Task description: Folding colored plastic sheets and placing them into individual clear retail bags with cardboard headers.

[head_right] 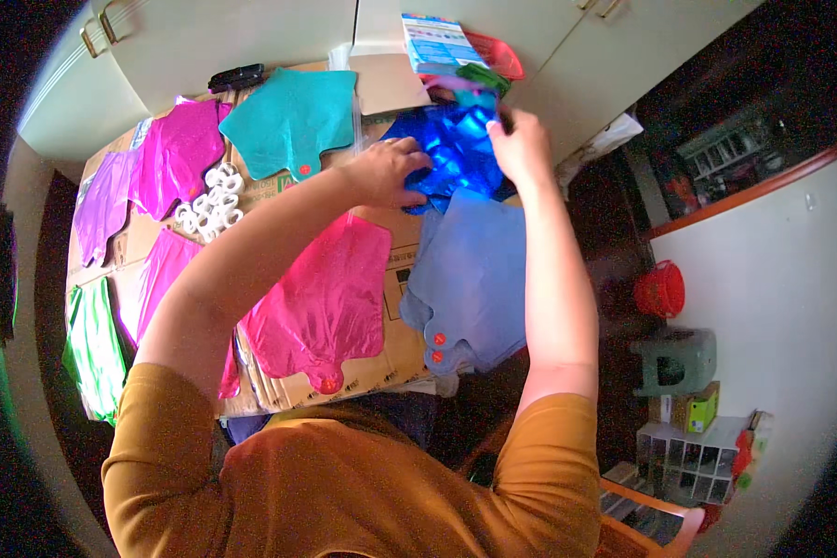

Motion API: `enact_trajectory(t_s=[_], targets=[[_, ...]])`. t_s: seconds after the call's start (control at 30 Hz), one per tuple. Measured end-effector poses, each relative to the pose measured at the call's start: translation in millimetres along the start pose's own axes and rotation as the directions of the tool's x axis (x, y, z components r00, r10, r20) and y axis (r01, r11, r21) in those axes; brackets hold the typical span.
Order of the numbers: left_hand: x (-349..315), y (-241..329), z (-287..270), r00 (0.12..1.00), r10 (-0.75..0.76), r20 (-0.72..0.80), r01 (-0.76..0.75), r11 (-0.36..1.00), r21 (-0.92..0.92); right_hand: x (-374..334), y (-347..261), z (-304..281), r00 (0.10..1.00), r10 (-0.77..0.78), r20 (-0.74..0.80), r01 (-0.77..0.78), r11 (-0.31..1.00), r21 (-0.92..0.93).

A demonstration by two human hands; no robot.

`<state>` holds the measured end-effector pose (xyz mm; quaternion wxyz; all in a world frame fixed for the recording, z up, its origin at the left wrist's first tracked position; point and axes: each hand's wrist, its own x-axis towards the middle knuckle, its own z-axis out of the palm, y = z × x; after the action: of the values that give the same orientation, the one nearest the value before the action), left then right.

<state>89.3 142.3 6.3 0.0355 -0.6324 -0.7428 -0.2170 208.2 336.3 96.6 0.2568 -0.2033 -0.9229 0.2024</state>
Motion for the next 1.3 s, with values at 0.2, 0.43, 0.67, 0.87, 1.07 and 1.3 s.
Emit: enact_trajectory(t_s=[0.2, 0.43, 0.67, 0.87, 1.07, 1.3], targets=[[3.2, -1.3, -13.9, 0.991, -0.062, 0.118, 0.076, 0.990, -0.119, 45.8, 37.4, -59.1, 0.967, 0.204, -0.152, -0.225, 0.964, -0.141], [8.8, 2.9, -14.8, 0.988, -0.080, 0.133, 0.095, 0.989, -0.117, 46.1, 64.2, -165.0, 0.824, 0.215, -0.524, -0.183, 0.977, 0.111], [18.0, 50.3, -38.7, 0.930, -0.340, 0.140, 0.346, 0.678, -0.649, -40.9, -8.5, -122.4, 0.988, 0.076, -0.134, -0.025, 0.938, 0.347], [-1.5, 86.7, -40.8, 0.804, -0.382, 0.456, 0.384, -0.252, -0.888, -89.0, -4.3, -47.4, 0.942, 0.037, 0.333, -0.244, 0.759, 0.604], [-33.0, 76.9, -30.0, 0.712, -0.277, 0.645, 0.462, -0.506, -0.728, -106.9, -23.2, -26.1, 0.867, -0.098, 0.488, -0.215, 0.810, 0.546], [-53.6, 72.6, -35.8, 0.597, -0.272, 0.755, 0.582, -0.501, -0.640, -121.0, -27.5, -4.4, 0.857, -0.124, 0.501, -0.275, 0.712, 0.647]])
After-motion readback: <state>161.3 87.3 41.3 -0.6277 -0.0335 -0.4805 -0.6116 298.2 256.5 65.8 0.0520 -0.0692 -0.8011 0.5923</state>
